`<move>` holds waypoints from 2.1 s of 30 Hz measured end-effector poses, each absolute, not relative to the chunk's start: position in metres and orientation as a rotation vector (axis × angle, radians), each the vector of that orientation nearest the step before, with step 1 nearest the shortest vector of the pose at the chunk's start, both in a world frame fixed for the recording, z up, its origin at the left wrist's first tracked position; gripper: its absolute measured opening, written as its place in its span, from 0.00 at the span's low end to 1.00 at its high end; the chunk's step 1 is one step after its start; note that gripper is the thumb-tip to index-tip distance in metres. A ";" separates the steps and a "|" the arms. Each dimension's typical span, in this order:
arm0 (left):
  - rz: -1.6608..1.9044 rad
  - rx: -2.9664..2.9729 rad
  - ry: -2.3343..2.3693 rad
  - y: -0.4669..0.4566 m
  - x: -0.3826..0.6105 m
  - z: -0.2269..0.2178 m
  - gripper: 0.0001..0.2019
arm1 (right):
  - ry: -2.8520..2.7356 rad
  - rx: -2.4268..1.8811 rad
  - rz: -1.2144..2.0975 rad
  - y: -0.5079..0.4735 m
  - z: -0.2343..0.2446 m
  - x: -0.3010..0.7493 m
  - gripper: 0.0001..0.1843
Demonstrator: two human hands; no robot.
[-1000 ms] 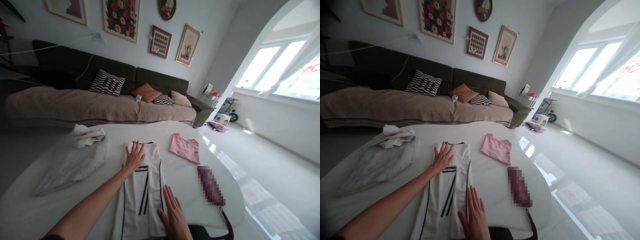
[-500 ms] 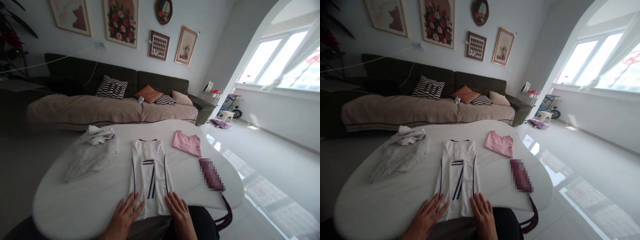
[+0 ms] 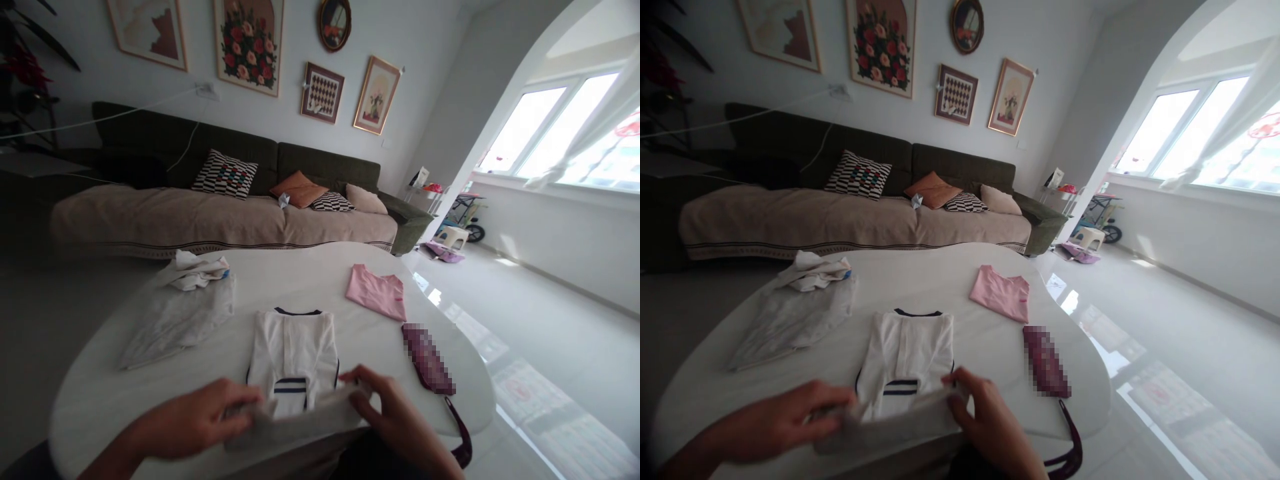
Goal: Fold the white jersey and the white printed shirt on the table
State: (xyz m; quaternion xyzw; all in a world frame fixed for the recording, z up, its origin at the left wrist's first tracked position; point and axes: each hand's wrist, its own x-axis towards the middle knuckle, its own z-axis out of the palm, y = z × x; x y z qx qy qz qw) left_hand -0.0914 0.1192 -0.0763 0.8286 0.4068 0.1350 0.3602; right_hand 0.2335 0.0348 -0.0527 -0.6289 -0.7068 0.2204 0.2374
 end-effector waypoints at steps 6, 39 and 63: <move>0.523 1.679 1.260 0.255 -0.023 -0.091 0.14 | -1.898 -1.905 0.531 0.196 -0.085 0.234 0.11; 0.890 2.153 1.048 0.242 -0.040 -0.035 0.16 | -1.722 -1.738 0.037 0.155 -0.038 0.251 0.13; 0.461 2.500 1.337 0.207 -0.007 -0.146 0.18 | -1.934 -1.880 0.263 0.068 -0.150 0.142 0.13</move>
